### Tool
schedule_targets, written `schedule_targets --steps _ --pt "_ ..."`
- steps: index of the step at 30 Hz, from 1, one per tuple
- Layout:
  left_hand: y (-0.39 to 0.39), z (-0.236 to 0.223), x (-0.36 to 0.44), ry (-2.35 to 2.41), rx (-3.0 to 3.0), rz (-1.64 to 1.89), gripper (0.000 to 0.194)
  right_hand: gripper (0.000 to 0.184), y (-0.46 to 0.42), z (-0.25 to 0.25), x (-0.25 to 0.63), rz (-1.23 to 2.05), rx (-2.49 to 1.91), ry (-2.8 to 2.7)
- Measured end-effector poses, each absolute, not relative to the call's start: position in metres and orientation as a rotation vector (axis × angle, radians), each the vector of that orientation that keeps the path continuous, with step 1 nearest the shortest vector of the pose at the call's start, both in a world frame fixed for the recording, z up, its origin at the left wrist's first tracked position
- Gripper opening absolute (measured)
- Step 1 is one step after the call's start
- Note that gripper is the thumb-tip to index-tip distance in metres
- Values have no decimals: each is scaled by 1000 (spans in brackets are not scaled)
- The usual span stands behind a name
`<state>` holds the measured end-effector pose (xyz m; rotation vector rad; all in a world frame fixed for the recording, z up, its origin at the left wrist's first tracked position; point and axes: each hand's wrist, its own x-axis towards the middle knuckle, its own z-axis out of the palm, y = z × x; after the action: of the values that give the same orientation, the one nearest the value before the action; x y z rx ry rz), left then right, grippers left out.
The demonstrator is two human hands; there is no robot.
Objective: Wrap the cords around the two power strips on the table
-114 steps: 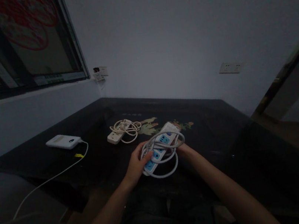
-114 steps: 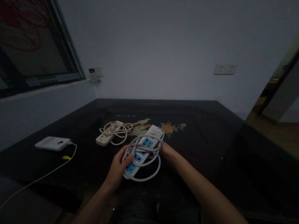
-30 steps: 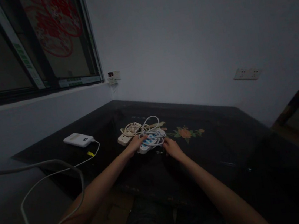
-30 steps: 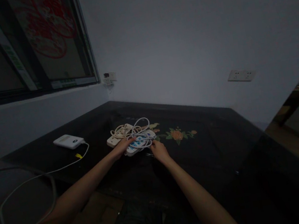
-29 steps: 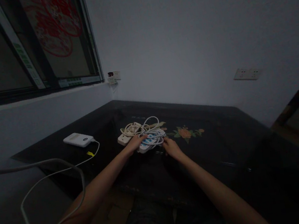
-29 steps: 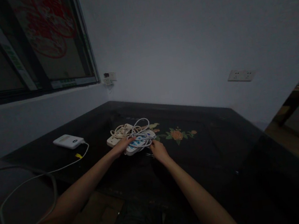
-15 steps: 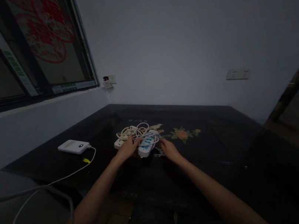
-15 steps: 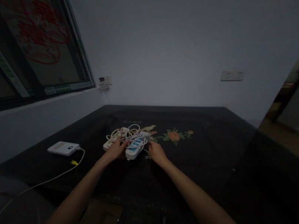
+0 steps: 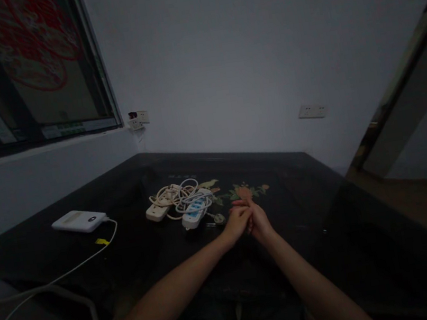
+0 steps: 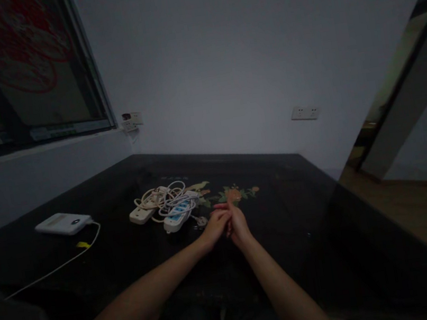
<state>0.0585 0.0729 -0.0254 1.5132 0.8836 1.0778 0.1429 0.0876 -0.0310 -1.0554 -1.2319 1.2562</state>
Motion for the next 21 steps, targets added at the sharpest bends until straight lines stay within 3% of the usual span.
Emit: schedule_targets --steps 8,21 --pt "90 -63 52 860 1482 957 66 52 73 -48 137 1415 -1036 -1062" --pt "91 -62 48 873 1594 865 61 35 79 -52 138 1448 -997 -1111"
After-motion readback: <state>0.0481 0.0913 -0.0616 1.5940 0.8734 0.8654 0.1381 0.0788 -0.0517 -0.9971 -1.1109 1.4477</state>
